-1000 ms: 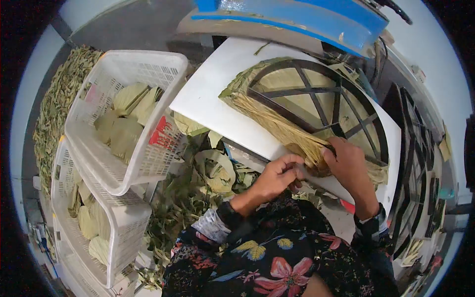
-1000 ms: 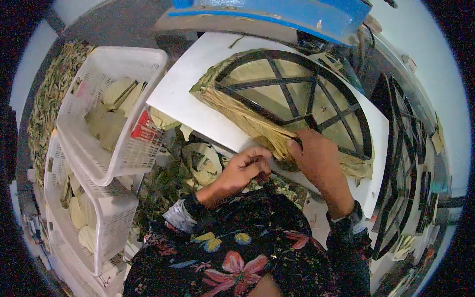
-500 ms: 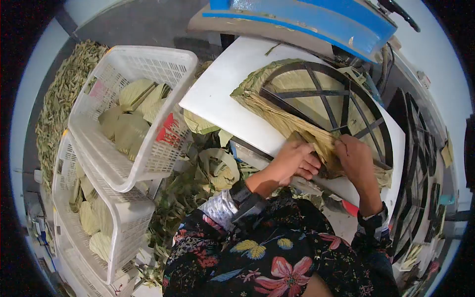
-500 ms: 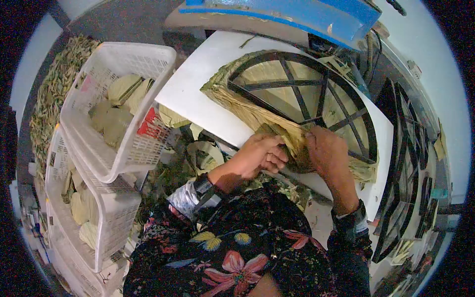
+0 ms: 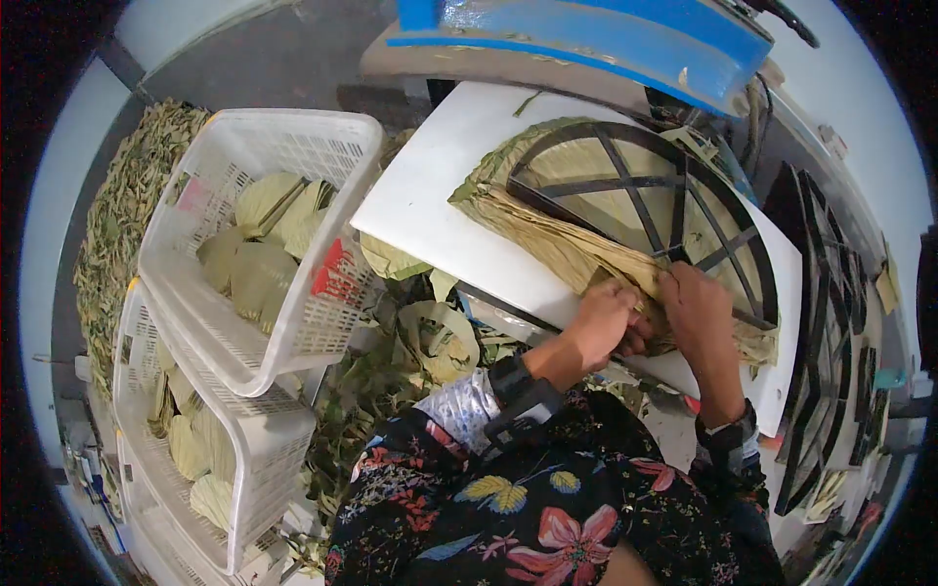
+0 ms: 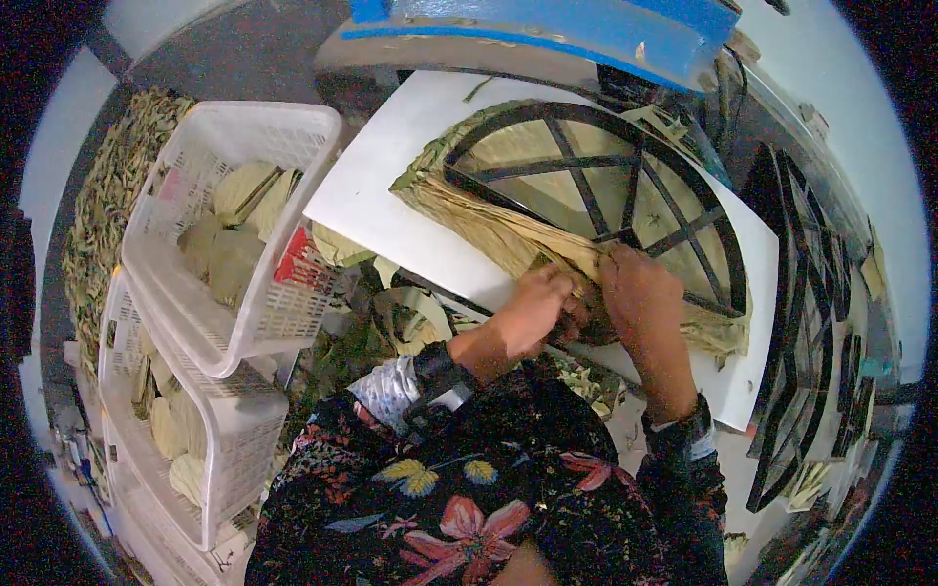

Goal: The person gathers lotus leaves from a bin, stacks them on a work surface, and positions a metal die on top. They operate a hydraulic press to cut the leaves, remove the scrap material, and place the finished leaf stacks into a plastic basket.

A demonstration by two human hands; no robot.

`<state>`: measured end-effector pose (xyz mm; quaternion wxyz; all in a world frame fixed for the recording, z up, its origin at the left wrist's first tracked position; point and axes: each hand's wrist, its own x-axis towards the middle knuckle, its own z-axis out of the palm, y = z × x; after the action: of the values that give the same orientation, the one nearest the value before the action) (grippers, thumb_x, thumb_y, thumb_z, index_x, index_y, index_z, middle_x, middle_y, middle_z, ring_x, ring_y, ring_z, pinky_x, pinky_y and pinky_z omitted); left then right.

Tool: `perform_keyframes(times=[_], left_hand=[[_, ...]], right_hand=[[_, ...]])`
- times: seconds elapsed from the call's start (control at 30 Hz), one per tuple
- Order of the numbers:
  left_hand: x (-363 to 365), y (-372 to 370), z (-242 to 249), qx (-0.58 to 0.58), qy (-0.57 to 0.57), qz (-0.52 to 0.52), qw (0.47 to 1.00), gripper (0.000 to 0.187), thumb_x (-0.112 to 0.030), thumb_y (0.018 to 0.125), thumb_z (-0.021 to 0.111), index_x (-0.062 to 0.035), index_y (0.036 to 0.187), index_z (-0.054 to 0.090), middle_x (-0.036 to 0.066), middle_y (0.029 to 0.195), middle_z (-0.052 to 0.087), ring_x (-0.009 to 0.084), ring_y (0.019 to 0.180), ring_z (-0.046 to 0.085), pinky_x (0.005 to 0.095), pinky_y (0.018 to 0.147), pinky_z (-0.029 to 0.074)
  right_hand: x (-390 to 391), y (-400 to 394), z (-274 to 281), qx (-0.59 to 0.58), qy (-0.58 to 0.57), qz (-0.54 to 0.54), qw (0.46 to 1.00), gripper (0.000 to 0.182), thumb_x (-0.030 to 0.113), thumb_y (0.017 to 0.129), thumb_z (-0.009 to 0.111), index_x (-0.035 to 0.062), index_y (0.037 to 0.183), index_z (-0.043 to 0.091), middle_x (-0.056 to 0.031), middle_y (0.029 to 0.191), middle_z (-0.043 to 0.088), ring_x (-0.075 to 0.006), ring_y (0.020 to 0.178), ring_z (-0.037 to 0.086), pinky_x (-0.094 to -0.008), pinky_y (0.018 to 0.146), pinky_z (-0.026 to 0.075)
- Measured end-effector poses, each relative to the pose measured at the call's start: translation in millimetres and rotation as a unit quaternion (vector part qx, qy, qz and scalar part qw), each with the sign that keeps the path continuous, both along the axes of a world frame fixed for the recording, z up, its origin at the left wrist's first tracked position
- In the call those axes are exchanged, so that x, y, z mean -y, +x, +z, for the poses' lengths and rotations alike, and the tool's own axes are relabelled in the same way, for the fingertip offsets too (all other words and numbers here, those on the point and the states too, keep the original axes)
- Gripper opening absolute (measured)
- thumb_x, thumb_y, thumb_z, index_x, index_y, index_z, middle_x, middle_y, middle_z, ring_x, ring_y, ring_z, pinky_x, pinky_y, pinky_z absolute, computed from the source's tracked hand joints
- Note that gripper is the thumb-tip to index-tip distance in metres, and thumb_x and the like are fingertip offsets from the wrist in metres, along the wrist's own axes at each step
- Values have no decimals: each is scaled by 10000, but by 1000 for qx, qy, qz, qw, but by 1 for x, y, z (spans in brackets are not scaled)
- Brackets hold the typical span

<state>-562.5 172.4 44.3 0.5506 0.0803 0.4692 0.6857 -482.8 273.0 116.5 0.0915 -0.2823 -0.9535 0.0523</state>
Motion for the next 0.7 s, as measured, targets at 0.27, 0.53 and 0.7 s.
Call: perform_keyframes(times=[0.27, 0.53, 0.7], left_hand=[[-1, 1, -4, -54, 23, 2, 998, 182, -169, 902, 409, -16, 970, 479, 168, 665, 587, 239, 460, 553, 347, 379, 427], [9, -23, 24, -55, -46, -81, 994, 239, -234, 906, 465, -21, 830, 544, 58, 622, 542, 155, 487, 519, 283, 397, 385], [23, -41, 43, -225, -52, -184, 955, 215, -201, 849, 449, -25, 763, 538, 68, 581, 510, 139, 423, 477, 295, 382, 377]], right_hand=[[0, -3, -11, 0, 43, -15, 999, 190, 229, 834, 500, 56, 796, 568, -176, 755, 629, -355, 696, 626, -471, 612, 500], [15, 3, 7, 58, 44, 47, 996, 226, 268, 796, 581, 45, 833, 586, -155, 777, 625, -331, 683, 638, -448, 582, 512], [23, 0, 18, 132, 73, 108, 983, 292, 297, 770, 629, 28, 867, 570, -135, 809, 623, -311, 699, 640, -415, 563, 515]])
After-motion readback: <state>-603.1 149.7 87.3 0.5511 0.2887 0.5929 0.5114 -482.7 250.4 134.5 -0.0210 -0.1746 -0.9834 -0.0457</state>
